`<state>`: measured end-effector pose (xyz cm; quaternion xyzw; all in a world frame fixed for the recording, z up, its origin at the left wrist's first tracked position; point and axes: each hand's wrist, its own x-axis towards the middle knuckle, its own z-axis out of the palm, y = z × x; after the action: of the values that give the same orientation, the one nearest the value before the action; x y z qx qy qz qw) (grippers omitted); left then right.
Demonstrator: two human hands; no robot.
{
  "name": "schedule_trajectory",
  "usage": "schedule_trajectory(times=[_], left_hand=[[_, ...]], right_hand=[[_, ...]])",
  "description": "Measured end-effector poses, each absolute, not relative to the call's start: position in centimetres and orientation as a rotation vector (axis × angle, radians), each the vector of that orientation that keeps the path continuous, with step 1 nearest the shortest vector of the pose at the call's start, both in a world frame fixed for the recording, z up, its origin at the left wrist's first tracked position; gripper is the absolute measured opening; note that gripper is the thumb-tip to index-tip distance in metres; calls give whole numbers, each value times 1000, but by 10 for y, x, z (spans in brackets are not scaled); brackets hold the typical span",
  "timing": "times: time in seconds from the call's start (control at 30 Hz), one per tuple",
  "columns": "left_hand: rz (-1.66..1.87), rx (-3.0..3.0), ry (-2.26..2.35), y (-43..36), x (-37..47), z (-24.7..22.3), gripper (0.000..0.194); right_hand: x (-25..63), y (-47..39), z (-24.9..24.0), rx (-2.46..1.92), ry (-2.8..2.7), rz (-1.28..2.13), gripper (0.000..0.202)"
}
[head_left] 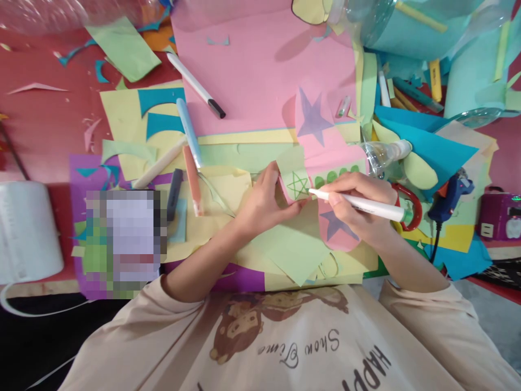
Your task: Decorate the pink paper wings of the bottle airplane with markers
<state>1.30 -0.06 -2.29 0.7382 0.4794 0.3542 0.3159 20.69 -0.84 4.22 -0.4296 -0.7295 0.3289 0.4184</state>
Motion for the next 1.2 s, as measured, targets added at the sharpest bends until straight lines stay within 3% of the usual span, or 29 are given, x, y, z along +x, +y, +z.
schedule_trajectory(times=[1.2], left_hand=[[910, 1924, 1311, -2, 13, -25, 51]], right_hand=[[203, -9, 37, -957, -1998, 777, 11]])
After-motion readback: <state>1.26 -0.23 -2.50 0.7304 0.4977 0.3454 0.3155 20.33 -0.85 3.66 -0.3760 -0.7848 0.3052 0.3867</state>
